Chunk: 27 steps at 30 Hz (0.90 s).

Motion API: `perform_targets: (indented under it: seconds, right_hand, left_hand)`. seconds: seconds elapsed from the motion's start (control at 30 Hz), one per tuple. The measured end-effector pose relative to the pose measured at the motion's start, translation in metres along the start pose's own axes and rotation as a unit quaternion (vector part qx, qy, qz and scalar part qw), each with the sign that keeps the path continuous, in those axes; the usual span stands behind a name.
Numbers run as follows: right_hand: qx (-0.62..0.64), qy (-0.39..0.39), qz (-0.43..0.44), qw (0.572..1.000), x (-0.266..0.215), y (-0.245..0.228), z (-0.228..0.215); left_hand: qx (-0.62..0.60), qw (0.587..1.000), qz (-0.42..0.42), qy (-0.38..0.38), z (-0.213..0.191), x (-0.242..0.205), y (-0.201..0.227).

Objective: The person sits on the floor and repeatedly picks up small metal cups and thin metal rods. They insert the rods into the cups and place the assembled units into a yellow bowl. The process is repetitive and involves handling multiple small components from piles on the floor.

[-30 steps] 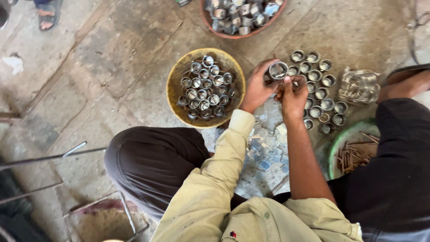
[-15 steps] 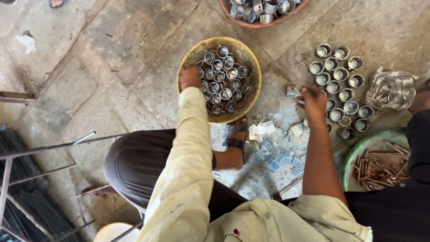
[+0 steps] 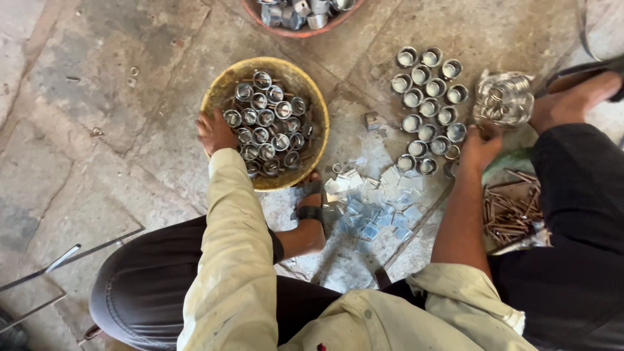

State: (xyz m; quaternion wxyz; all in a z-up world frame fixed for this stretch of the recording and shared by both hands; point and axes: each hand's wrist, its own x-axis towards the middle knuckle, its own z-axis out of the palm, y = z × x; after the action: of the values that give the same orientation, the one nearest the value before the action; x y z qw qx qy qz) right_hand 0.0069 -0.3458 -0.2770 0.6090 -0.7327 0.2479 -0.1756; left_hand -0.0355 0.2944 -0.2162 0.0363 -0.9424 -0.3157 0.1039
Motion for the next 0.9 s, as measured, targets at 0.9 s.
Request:
perform_targets:
  seconds: [0.9]
  right_hand:
    - [-0.392,0.137,0.338,0.845,-0.03,0.031,-0.115]
  left_hand:
    - [-0.599,0.773,0.209,-0.002,0.081,-0.159,0.263]
